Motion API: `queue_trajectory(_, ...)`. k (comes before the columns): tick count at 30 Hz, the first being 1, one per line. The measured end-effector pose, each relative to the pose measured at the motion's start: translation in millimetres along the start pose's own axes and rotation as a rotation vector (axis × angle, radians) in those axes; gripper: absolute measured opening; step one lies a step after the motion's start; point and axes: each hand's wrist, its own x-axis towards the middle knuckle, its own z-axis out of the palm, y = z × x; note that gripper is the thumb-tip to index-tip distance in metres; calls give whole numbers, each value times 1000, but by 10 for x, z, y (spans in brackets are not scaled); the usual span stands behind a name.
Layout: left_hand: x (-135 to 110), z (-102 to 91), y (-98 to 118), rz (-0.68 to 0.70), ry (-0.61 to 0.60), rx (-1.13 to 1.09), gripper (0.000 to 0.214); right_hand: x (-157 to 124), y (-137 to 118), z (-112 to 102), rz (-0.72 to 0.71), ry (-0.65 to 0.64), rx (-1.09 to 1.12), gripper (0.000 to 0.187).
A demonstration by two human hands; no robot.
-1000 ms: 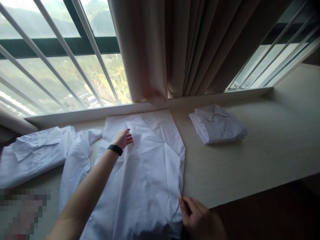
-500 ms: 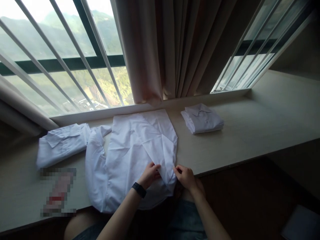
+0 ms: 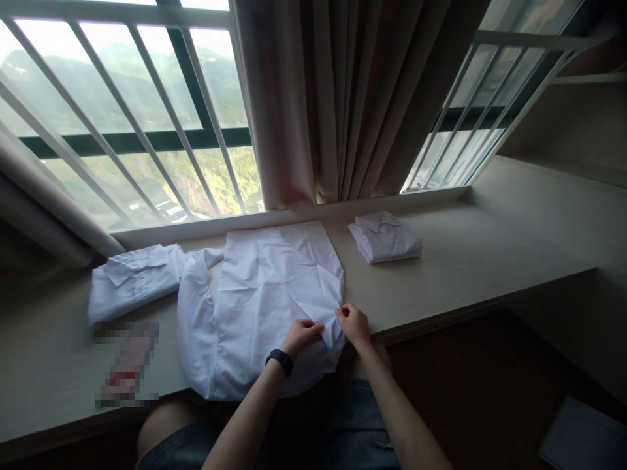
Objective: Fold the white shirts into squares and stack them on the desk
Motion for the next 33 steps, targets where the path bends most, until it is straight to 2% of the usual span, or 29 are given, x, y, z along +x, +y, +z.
queue_trajectory(3,9,-21,3,-12,10,73,35,0,70,2,14,3,7,17)
queue_trajectory(7,-11,-30,53,-26,-4,137,37,127,73,-12,69,-6,16,28)
queue_trajectory(9,-36,-9,76,-23,12,182,42,266,62,-19,87,18,61,38)
queue_trajectory(12,-75,10,109,-17,51,201,46,527,44,-8,41,61,93,53)
queue_trajectory(14,-78,-39,159,-35,66,200,43,698,27,17,-8,50,65,55)
queue_trajectory(16,-39,-166,253,-34,107,305,38,846,-5,51,-43,17,8,49)
queue_trajectory(18,61,-353,389,24,234,463,30,979,-59,82,-86,9,-72,40)
queue_trajectory(20,218,-553,540,112,438,524,24,1118,-134,109,-141,7,-157,34)
queue_trajectory(22,407,-714,674,155,593,473,34,1281,-222,141,-190,-64,-217,33)
queue_trajectory(23,503,-769,726,158,623,435,42,1371,-265,163,-203,-120,-231,33)
queue_trajectory(27,807,-854,835,138,533,323,54,1739,-396,305,-205,-305,-237,31)
queue_trajectory(30,912,-868,841,128,433,284,50,1934,-455,431,-189,-373,-228,35)
queue_trajectory(33,932,-898,796,127,391,270,55,2029,-507,527,-184,-402,-209,36)
